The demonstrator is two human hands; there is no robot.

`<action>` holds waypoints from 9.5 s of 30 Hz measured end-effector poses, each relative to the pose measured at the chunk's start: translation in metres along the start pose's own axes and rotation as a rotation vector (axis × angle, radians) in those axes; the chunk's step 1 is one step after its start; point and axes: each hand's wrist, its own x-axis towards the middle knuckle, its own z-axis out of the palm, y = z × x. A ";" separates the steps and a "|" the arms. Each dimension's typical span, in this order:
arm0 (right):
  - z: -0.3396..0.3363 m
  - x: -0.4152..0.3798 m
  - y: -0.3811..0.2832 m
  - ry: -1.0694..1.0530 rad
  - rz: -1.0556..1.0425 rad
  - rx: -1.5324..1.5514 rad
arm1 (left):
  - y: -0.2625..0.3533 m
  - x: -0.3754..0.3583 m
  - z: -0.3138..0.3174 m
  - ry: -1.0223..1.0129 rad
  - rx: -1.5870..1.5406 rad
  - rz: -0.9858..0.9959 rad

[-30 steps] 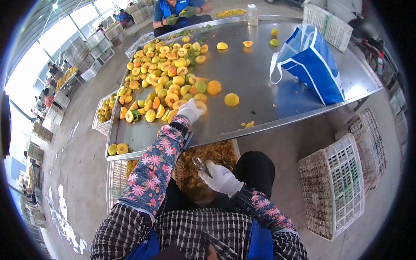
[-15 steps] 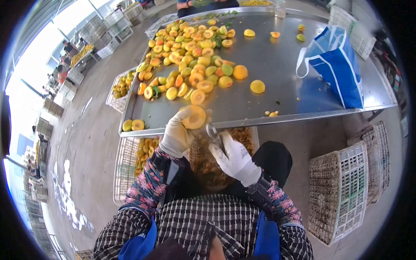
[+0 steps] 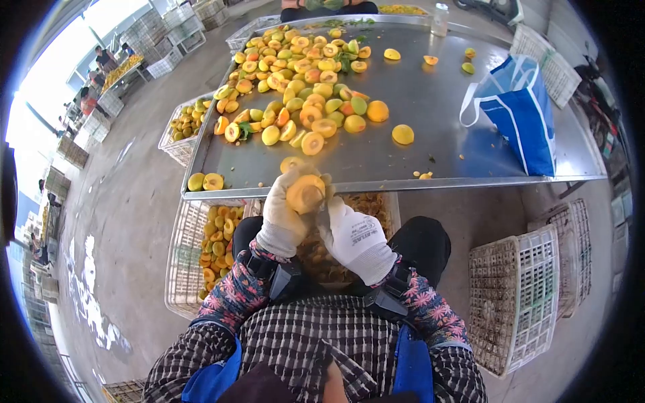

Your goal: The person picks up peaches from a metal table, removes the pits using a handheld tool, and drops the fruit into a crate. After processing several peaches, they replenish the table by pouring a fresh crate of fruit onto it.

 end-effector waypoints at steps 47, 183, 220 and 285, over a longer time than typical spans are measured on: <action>0.001 -0.026 0.042 -0.702 0.560 1.611 | -0.008 0.009 -0.006 -0.012 0.651 -0.090; 0.032 -0.016 0.032 -0.735 0.788 2.012 | -0.004 0.012 -0.015 0.111 0.820 0.163; 0.005 -0.034 0.059 -0.413 0.210 0.315 | 0.060 0.163 -0.057 0.000 1.397 0.268; -0.021 0.044 -0.009 -0.553 0.175 0.941 | 0.022 0.004 0.009 -0.008 0.498 0.529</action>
